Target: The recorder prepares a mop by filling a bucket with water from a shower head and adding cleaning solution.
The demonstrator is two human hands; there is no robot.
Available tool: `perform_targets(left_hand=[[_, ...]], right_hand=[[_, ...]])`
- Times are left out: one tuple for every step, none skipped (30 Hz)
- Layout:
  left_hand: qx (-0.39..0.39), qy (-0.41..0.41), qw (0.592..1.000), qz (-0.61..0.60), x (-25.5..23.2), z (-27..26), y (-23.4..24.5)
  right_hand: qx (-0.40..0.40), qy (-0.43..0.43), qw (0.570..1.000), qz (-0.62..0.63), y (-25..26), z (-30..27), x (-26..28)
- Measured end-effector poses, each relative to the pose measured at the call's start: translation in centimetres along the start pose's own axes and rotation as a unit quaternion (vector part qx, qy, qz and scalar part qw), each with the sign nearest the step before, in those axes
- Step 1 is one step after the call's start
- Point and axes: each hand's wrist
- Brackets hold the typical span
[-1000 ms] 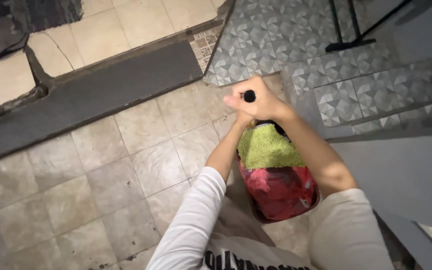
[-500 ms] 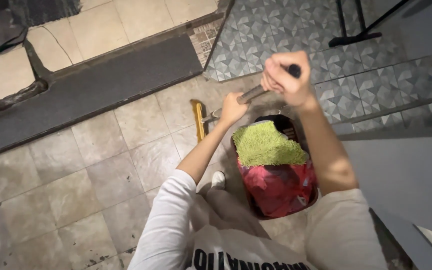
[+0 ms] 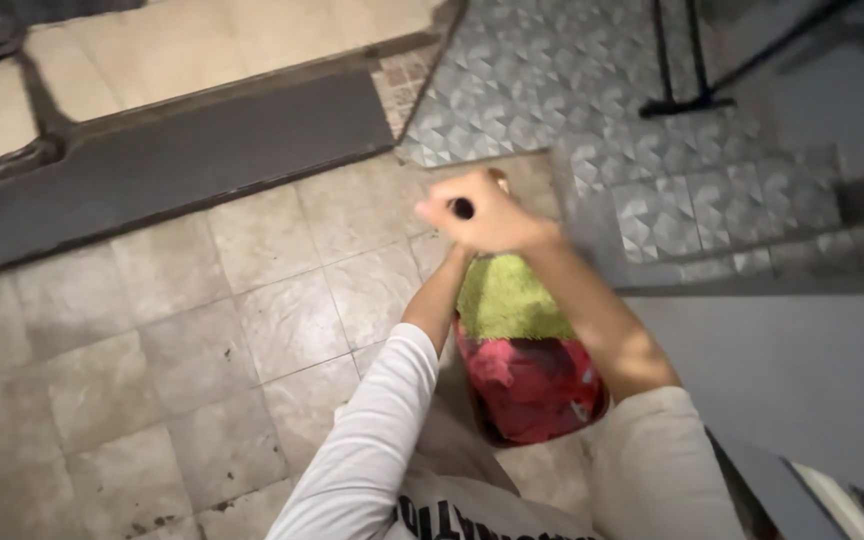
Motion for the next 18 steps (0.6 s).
perform_targets(left_hand=[[0.006,-0.07,0.996,-0.058,3.0,1.4,-2.3],[0.01,-0.138,0.983,-0.118,6.0,2.6,-4.7],[0.024,-0.135,0.983,-0.119,8.0,3.4,-6.1],[-0.005,-0.07,0.979,-0.193,10.1,4.1,-7.5],[-0.036,0.0,0.965,-0.261,12.1,4.8,-9.2],[-0.022,0.006,0.966,-0.259,13.2,4.1,-9.0],[-0.038,-0.091,0.915,-0.391,11.8,4.7,-10.3],[-0.053,-0.183,0.837,-0.513,9.3,7.7,-13.2],[-0.069,-0.267,0.733,-0.622,7.5,8.9,-14.6],[-0.084,-0.342,0.607,-0.713,5.9,10.0,-16.0],[-0.1,-0.407,0.464,-0.78,4.3,11.1,-17.7],[-0.114,-0.459,0.308,-0.826,1.5,12.6,-19.3],[-0.124,-0.499,0.142,-0.846,-1.3,13.4,-20.9],[-0.13,-0.522,-0.028,-0.842,-3.7,14.1,-21.9],[-0.127,-0.517,-0.024,-0.846,-5.0,15.4,-23.9],[-0.142,-0.515,-0.004,-0.845,-6.3,16.7,-25.9],[-0.155,-0.513,0.014,-0.844,-7.7,17.8,-27.9],[-0.15,-0.509,0.017,-0.847,-8.7,18.5,-30.4]], right_hand=[[0.019,-0.01,1.0,-0.006,-0.9,0.9,1.4],[0.039,-0.02,0.999,-0.012,-1.9,1.8,2.9],[0.05,-0.01,0.999,-0.011,-2.0,2.4,4.6],[0.035,0.006,0.999,-0.012,-2.0,2.9,6.2],[0.02,0.022,1.0,-0.011,-2.3,3.4,7.9],[0.029,0.032,0.999,-0.008,-1.9,3.6,9.1],[0.016,0.074,0.997,0.002,-1.4,3.7,10.3],[0.002,0.116,0.993,0.013,-0.9,3.9,11.4],[0.01,0.122,0.992,0.015,-0.9,4.1,13.3],[0.011,0.204,0.976,0.073,-0.9,4.3,15.2],[0.011,0.283,0.95,0.134,-1.1,4.4,17.1],[0.015,0.287,0.948,0.141,-2.1,4.3,17.5],[-0.004,0.271,0.939,0.21,-3.3,4.0,17.9],[-0.021,0.253,0.926,0.279,-4.4,3.8,18.2],[-0.016,0.254,0.924,0.285,-5.9,4.3,18.0],[-0.031,0.236,0.911,0.337,-7.4,4.9,17.8],[-0.045,0.215,0.895,0.389,-8.8,5.3,17.5],[-0.04,0.212,0.893,0.394,-10.9,6.0,17.3]])
Point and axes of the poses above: each hand's wrist, its own z-axis towards the middle knuckle, its own y-axis out of the back of the hand, x = y × z, and after that the axes turned 11 degrees about x, right-handed
